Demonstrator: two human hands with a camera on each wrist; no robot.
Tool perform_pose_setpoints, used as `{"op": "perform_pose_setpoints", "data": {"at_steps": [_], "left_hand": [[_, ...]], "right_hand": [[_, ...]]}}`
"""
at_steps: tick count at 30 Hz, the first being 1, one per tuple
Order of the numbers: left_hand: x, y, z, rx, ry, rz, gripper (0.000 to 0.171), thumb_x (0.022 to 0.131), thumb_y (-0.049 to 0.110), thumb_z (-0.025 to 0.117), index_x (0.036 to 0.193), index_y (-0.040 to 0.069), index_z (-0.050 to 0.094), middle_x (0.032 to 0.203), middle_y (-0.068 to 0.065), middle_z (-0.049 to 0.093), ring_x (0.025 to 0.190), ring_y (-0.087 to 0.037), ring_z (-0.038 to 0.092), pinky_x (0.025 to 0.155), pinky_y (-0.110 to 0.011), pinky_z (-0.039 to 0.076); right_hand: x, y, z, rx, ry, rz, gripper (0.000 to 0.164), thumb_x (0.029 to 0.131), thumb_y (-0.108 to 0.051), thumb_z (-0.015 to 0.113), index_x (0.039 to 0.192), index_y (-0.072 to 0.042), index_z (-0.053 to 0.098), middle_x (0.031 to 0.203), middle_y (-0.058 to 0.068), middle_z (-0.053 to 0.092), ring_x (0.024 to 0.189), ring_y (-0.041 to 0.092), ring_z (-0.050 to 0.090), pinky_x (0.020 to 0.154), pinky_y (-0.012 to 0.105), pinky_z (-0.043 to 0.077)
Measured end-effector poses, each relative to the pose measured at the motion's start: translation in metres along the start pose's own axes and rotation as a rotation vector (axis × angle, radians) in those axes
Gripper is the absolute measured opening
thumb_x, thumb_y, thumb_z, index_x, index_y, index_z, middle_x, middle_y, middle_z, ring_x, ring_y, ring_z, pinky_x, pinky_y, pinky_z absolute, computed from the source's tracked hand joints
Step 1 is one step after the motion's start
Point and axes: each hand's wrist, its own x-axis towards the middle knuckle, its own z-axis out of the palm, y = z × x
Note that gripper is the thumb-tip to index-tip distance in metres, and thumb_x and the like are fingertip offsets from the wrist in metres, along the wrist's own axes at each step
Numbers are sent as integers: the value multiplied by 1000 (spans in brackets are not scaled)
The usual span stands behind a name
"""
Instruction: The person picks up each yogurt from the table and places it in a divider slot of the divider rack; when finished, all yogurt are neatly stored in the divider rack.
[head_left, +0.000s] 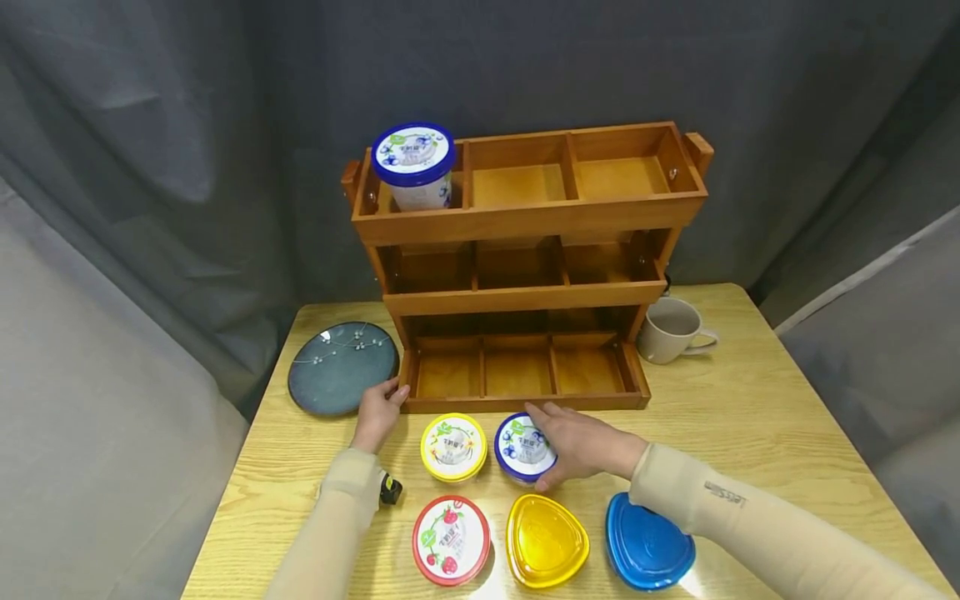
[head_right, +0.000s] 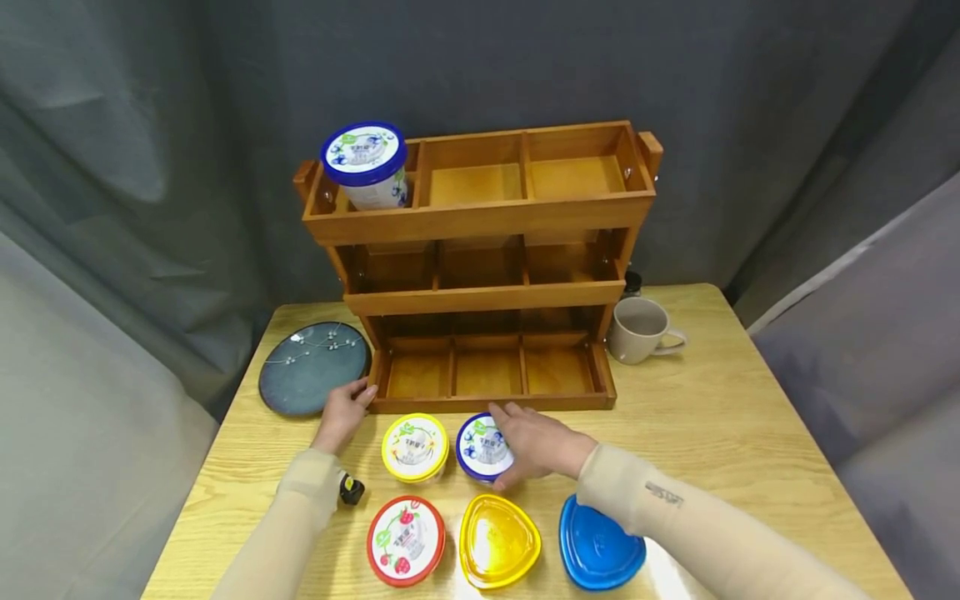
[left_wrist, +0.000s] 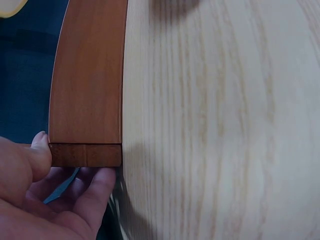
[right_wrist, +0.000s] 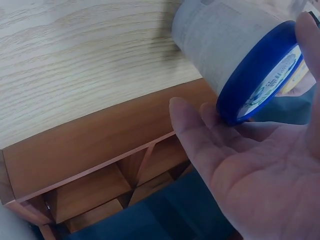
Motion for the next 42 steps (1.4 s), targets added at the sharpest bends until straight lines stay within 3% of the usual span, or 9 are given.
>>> {"op": "perform_pose_setpoints", "data": {"at_steps": [15, 32, 42], "left_hand": [[-1, -3, 2, -6, -6, -18, 46, 101, 21, 60, 138, -7, 53, 133, -25, 57, 121, -36, 56, 99, -46, 48], [0, -3, 2, -19, -5, -24, 47, 102, 21, 59, 140, -6, 52, 136, -25, 56, 122, -35, 55, 100, -46, 47], [1, -2, 1, -32, -10, -20, 48, 102, 22, 59, 140, -5, 51, 135, -24, 56, 122, -35, 56, 100, -46, 47]], "right_hand": [[10, 9, 3, 163, 38, 3, 113, 56, -42, 98, 145, -4, 40, 132, 10, 57, 118, 27, 55, 105, 46, 43], [9, 22, 4, 209, 107, 30, 114, 56, -42, 97, 148, -7, 39, 134, 10, 56, 116, 26, 55, 102, 48, 45], [-4, 37, -11, 214, 166, -27, 113, 56, -48, 96, 145, -3, 42, 128, 11, 60, 110, 26, 58, 98, 48, 48]]}}
